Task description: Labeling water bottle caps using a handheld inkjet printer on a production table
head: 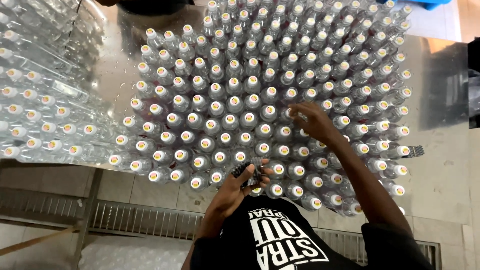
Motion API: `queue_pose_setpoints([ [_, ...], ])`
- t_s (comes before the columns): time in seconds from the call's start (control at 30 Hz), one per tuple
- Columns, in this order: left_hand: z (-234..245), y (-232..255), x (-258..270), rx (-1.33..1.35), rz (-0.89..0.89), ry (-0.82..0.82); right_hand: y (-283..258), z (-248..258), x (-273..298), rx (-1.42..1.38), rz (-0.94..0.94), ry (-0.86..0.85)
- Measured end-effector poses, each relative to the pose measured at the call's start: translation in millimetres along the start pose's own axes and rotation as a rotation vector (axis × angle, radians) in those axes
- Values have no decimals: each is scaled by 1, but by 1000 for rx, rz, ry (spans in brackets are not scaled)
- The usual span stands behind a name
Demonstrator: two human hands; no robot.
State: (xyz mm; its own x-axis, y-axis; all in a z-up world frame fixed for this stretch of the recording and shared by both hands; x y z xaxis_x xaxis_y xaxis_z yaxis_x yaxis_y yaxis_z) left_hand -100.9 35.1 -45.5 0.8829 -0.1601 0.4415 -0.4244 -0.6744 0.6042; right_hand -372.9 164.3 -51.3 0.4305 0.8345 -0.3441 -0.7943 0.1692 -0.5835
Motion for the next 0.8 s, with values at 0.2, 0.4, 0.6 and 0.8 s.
queue_pose_setpoints([
  [0.2,-3,3,0,1,-5,-16,8,-2,-4,-32,42,-69],
  [0.4,-7,9,-4,10,-6,-40,7,1,6,40,-61,-171],
  [0.6,-14,14,-3,0,-1,-64,-69,14,0,99,-104,-98],
  [0.8,-18,-8,-13,5,66,-88,-173,-4,0,-409,5,-21],
])
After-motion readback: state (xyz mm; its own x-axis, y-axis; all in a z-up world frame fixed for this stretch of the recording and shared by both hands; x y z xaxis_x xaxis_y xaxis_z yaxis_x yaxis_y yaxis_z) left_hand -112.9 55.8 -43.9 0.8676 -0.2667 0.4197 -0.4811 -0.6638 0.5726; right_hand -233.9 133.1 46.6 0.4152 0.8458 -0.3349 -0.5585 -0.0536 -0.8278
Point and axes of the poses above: each hand's wrist, its own x-axis away from the middle knuckle, its own z-axis out of the back of the hand, y = z × x, the point moved 9 cm from there along -x, towards the middle knuckle, and after that the axes turned 8 degrees about z, right-handed, at the moved point
